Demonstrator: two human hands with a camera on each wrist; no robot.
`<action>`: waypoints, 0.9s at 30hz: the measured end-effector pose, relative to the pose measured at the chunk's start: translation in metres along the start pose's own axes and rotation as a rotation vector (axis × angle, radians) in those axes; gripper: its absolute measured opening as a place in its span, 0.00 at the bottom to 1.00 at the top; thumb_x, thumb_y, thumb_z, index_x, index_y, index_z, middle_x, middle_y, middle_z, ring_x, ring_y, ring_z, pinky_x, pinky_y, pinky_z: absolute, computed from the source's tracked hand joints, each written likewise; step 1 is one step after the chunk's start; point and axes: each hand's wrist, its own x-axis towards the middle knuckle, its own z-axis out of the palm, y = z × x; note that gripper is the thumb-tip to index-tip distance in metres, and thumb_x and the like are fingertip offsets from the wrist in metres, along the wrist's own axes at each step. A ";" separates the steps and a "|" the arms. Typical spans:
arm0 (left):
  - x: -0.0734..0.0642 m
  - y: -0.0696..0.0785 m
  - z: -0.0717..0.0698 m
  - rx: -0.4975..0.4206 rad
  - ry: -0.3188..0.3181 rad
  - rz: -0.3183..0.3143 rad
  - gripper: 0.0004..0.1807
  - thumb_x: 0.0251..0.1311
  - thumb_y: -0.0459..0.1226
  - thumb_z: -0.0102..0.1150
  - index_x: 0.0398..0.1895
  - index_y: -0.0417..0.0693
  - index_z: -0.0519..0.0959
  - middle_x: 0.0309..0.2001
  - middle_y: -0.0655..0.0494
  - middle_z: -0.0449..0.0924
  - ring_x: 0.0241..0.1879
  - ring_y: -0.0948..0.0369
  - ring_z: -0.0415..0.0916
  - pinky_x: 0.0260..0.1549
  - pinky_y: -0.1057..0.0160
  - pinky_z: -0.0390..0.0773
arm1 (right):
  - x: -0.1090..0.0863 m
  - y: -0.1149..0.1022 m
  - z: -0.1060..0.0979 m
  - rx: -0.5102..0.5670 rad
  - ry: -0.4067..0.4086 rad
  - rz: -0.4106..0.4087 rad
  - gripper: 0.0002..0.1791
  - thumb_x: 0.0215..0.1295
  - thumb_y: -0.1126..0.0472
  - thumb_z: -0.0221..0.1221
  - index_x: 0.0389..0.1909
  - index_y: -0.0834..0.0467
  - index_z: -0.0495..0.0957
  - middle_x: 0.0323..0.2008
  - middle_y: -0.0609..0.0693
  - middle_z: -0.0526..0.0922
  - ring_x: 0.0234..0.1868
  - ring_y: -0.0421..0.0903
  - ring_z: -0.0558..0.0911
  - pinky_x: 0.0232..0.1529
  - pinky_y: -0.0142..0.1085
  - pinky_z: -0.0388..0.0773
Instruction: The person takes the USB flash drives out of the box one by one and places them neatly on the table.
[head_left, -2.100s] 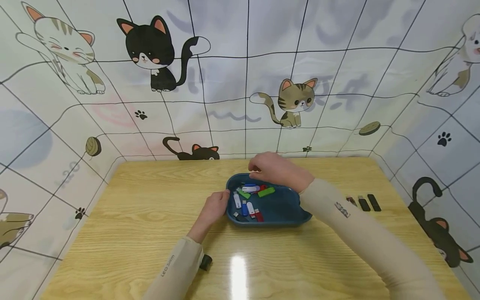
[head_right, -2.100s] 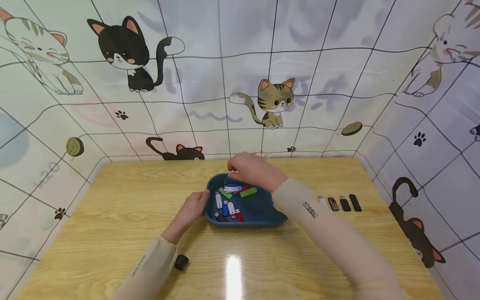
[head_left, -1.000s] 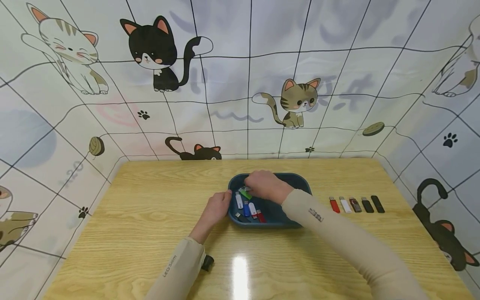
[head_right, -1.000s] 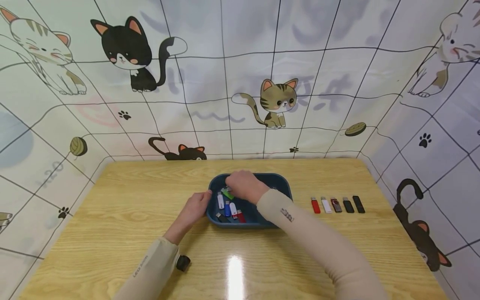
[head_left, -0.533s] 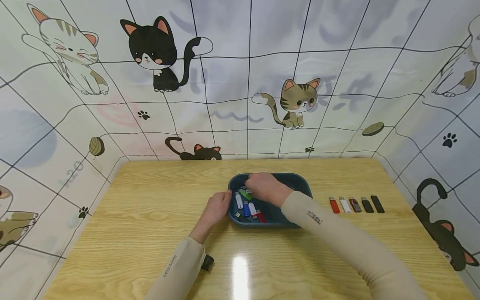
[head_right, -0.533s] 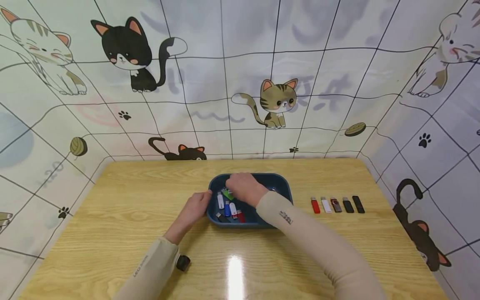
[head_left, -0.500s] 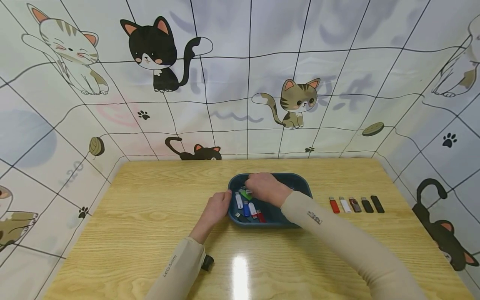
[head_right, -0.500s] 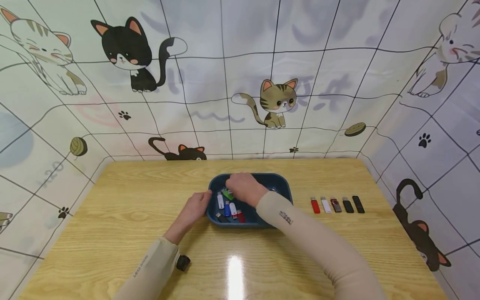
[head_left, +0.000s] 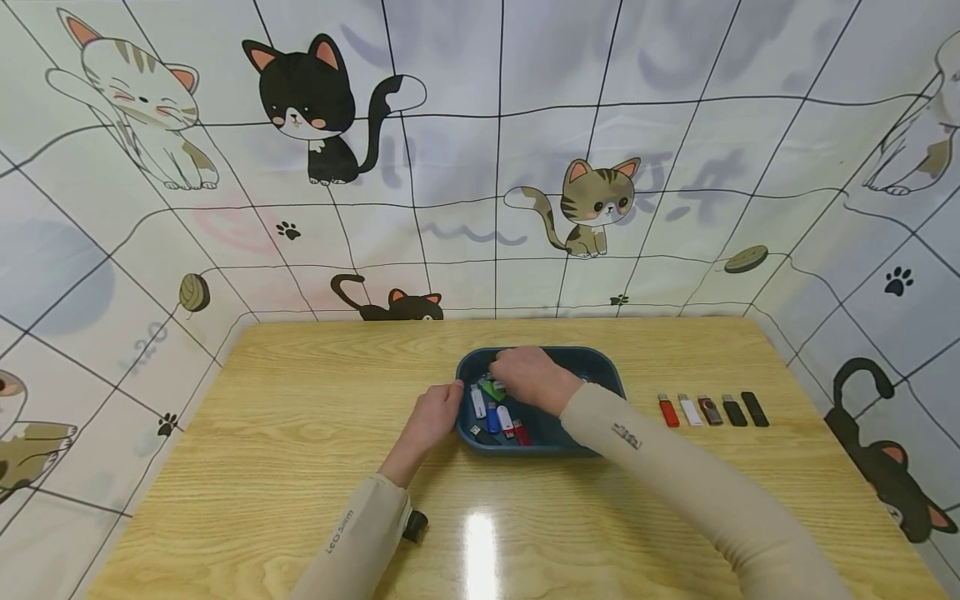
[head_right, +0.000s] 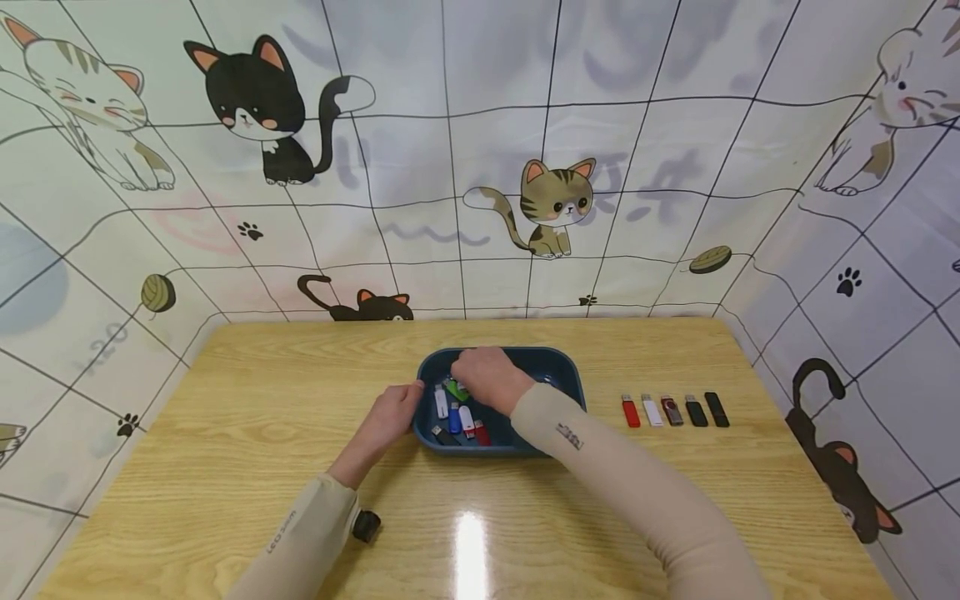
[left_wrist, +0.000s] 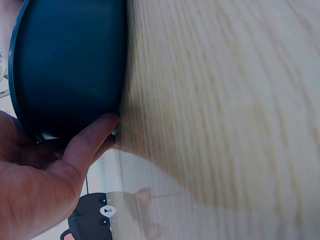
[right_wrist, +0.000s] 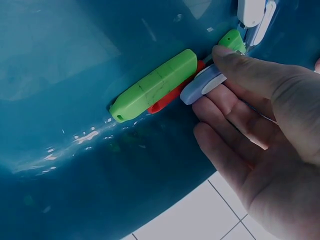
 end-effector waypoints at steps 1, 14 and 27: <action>0.000 0.000 0.000 0.000 0.000 0.000 0.28 0.83 0.45 0.35 0.32 0.37 0.78 0.20 0.55 0.69 0.20 0.60 0.65 0.22 0.64 0.64 | 0.000 0.000 0.000 -0.004 -0.004 0.000 0.09 0.66 0.60 0.71 0.45 0.57 0.87 0.39 0.52 0.87 0.39 0.47 0.84 0.44 0.40 0.83; 0.000 0.001 0.001 -0.002 0.003 0.000 0.27 0.83 0.45 0.35 0.31 0.37 0.77 0.19 0.55 0.69 0.19 0.60 0.65 0.22 0.64 0.63 | -0.002 0.003 -0.004 0.075 -0.049 0.029 0.09 0.67 0.60 0.70 0.45 0.58 0.87 0.38 0.52 0.86 0.37 0.47 0.82 0.46 0.41 0.83; 0.001 -0.002 0.004 0.020 0.039 0.010 0.28 0.83 0.45 0.36 0.25 0.39 0.74 0.17 0.57 0.67 0.18 0.61 0.63 0.21 0.64 0.62 | -0.018 0.015 -0.025 0.176 -0.077 0.063 0.07 0.67 0.58 0.69 0.39 0.57 0.84 0.32 0.49 0.80 0.33 0.45 0.78 0.37 0.41 0.79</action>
